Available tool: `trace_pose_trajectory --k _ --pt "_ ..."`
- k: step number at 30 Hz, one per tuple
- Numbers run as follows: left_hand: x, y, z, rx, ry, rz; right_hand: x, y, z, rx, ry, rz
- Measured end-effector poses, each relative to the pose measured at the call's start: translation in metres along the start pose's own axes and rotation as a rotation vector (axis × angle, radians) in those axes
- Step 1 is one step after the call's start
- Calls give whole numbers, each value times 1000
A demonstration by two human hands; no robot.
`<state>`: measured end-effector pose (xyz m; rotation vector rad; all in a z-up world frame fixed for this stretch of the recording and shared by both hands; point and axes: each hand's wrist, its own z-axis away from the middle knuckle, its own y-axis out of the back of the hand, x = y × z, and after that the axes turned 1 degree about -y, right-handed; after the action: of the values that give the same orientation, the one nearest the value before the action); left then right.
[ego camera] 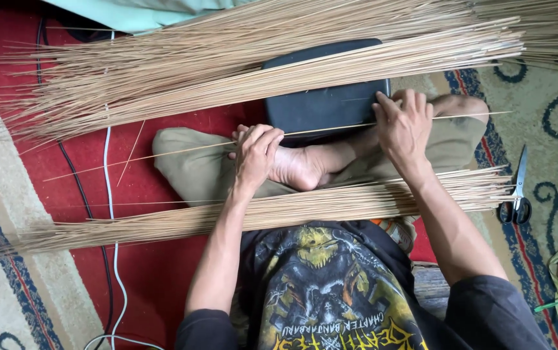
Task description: The person sorts and aligns bundles of thin wooden sticks on the floor.
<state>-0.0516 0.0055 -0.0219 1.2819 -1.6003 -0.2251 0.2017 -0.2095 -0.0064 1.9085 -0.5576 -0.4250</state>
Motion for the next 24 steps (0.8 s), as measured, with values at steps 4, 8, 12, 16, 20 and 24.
trace_pose_trajectory --k 4,8,12,16,20,24 --pt "-2 -9 -3 -11 -4 5 40 -19 26 -135 -205 137" --pt "1 -10 -9 -25 -13 12 51 -23 28 -92 -319 163" --pt "2 -10 -8 -35 -8 10 20 7 5 -4 -316 14" --pt "-3 -11 -9 -23 1 2 1 13 -9 -8 -203 -327" --pt "2 -11 -3 -28 11 16 12 -12 10 -307 -383 -273" --pt "-1 -11 -5 -17 7 28 22 -28 13 -195 -422 -12"
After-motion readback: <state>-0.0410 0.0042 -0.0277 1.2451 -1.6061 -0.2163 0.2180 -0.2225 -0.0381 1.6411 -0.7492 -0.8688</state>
